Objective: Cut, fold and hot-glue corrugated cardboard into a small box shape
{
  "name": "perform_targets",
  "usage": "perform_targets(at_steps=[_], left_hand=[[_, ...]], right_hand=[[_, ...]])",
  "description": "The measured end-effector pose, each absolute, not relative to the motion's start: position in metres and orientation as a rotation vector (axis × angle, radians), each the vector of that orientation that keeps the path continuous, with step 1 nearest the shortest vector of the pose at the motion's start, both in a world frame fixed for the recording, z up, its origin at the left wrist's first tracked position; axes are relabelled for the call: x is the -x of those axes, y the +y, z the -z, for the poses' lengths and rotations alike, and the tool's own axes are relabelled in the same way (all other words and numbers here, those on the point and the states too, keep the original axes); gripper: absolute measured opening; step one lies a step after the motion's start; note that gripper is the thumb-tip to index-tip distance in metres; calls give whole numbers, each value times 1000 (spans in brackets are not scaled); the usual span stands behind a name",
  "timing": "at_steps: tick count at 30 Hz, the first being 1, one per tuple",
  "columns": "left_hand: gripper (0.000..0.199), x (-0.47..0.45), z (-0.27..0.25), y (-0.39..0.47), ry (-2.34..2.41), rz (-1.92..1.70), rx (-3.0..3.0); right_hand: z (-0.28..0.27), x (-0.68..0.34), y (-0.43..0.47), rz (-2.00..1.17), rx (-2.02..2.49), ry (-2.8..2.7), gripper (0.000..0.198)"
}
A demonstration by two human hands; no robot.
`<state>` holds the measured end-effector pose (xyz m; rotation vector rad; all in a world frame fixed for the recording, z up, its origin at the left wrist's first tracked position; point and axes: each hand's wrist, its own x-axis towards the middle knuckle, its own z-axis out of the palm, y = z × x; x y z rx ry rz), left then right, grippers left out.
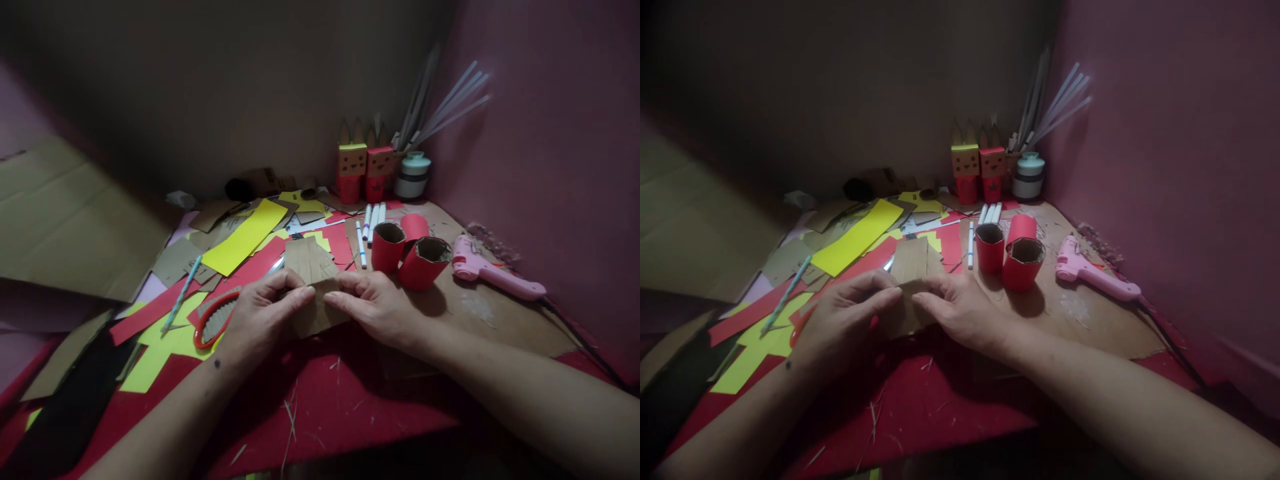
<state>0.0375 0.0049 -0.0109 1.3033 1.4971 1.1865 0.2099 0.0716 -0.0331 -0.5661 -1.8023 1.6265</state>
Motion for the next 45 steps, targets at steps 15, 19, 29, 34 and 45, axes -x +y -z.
perform_targets(at_steps=[15,19,29,34,45], left_hand=[[22,-34,6,9,1574,-1176,-1233],[24,-36,5,9,1631,-1230,-1269],[26,-40,11,9,1536,-1186,-1061],[28,-38,16,16,1479,-1185,-988],[26,-46,17,13,1307,-1108,-1021]], right_hand=[[32,-205,72,-1648,581,-1545,6],[37,-203,73,-1890,504,-1518,14],[40,-196,66,-2079,516,-1421,22],[46,-199,74,-2344,401,-1332,32],[42,-201,70,-2254,484,-1485,28]])
